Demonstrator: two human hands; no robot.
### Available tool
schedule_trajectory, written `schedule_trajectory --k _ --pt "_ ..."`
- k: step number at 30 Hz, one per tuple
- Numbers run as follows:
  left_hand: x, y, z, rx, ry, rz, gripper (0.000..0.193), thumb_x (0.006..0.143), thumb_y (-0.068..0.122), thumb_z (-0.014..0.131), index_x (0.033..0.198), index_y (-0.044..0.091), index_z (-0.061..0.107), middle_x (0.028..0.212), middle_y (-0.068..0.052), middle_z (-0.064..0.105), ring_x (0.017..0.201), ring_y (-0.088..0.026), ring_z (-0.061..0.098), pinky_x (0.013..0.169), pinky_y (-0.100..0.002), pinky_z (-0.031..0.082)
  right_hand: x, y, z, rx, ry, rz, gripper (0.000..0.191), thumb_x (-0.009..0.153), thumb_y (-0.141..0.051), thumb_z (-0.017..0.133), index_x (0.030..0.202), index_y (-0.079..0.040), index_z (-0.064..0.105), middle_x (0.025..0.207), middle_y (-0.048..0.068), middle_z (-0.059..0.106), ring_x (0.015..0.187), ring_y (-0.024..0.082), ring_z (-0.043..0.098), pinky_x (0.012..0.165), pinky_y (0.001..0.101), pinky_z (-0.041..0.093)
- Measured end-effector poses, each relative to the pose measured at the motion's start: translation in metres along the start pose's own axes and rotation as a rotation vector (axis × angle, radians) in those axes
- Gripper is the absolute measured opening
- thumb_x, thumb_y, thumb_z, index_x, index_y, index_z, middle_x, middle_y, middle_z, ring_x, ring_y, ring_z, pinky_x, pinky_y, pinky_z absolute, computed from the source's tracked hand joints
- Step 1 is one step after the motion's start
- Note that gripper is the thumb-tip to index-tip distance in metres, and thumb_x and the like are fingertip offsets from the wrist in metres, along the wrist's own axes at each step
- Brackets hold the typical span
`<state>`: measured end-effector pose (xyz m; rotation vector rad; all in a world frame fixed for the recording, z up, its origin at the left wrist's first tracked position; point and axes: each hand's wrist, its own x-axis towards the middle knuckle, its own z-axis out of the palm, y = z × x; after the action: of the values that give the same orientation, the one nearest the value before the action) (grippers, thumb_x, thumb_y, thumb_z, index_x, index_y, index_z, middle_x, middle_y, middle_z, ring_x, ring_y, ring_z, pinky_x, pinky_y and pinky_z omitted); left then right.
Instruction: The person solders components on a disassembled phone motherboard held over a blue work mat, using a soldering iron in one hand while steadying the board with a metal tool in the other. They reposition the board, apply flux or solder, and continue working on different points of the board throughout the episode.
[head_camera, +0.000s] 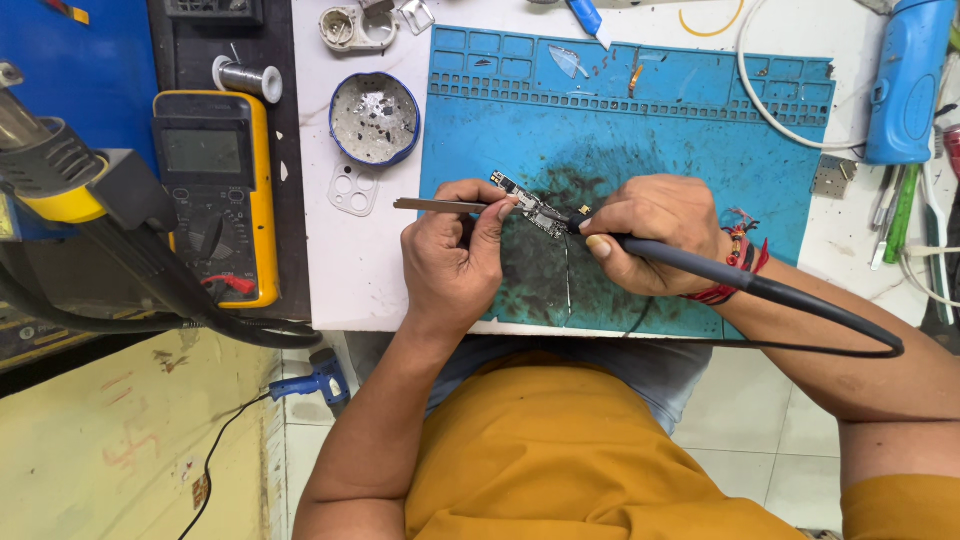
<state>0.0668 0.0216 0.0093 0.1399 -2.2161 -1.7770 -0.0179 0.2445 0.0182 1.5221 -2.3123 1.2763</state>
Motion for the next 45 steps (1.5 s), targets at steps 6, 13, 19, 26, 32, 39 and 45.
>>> schedule_trajectory --k 6,13,19,26,32,39,45 --pt "-0.0004 0.0007 0.0004 0.004 0.003 -0.011 0.006 0.104 0.006 0.069 0.106 0.002 0.067 0.086 -0.003 0.073 0.068 -0.004 0.061 0.060 -0.021 0.048 -0.0012 0.0002 0.0000 -0.007 -0.009 -0.005 0.007 0.093 -0.008 0.071 0.095 -0.006 0.064 0.077 0.009 0.066 0.063 0.025 0.065 0.057 0.0363 0.050" --pt "-0.0006 0.0001 0.0001 0.008 0.003 -0.020 0.007 0.103 0.007 0.070 0.106 0.002 0.067 0.086 -0.003 0.073 0.066 -0.003 0.059 0.057 -0.021 0.046 -0.0005 -0.0003 0.0001 -0.003 -0.012 -0.004 0.008 0.092 -0.007 0.071 0.096 -0.005 0.064 0.076 0.009 0.065 0.063 0.025 0.064 0.057 0.0362 0.049" --pt "-0.0008 0.0005 0.0008 0.003 0.005 -0.013 0.007 0.104 0.007 0.070 0.107 0.002 0.067 0.085 -0.003 0.073 0.067 -0.003 0.059 0.058 -0.021 0.047 -0.0005 -0.0008 -0.0003 -0.010 -0.018 -0.006 0.009 0.091 -0.006 0.072 0.096 -0.005 0.064 0.076 0.009 0.065 0.064 0.025 0.065 0.057 0.0360 0.049" --pt "0.0001 0.0013 0.0005 0.002 0.002 -0.017 0.006 0.104 0.007 0.069 0.107 0.002 0.067 0.085 -0.003 0.073 0.067 -0.003 0.060 0.058 -0.021 0.047 -0.0004 0.0001 0.0002 -0.007 -0.018 -0.013 0.009 0.090 -0.006 0.072 0.096 -0.005 0.064 0.076 0.009 0.066 0.063 0.025 0.064 0.057 0.0360 0.049" --pt "0.0006 0.0011 -0.0001 0.013 0.001 -0.016 0.006 0.103 0.006 0.070 0.106 0.001 0.067 0.085 -0.004 0.073 0.066 -0.003 0.059 0.057 -0.021 0.046 0.0000 -0.0001 -0.0004 0.002 -0.013 -0.017 0.009 0.089 -0.006 0.071 0.095 -0.006 0.064 0.075 0.008 0.065 0.062 0.025 0.064 0.057 0.0364 0.049" --pt "-0.0003 0.0009 0.0002 -0.009 -0.003 -0.019 0.006 0.104 0.007 0.069 0.107 0.001 0.067 0.086 -0.003 0.073 0.069 -0.002 0.062 0.060 -0.020 0.048 0.0012 -0.0018 0.0001 -0.024 -0.007 -0.008 0.010 0.090 -0.006 0.071 0.097 -0.005 0.064 0.077 0.009 0.065 0.064 0.025 0.065 0.058 0.0362 0.050" --pt "0.0000 0.0006 0.0001 -0.013 -0.005 -0.023 0.006 0.104 0.006 0.069 0.107 0.001 0.067 0.085 -0.003 0.073 0.069 -0.002 0.060 0.059 -0.020 0.047 0.0018 -0.0019 -0.0006 -0.025 -0.007 -0.017 0.010 0.088 -0.005 0.072 0.096 -0.005 0.064 0.076 0.009 0.065 0.063 0.025 0.064 0.057 0.0360 0.049"
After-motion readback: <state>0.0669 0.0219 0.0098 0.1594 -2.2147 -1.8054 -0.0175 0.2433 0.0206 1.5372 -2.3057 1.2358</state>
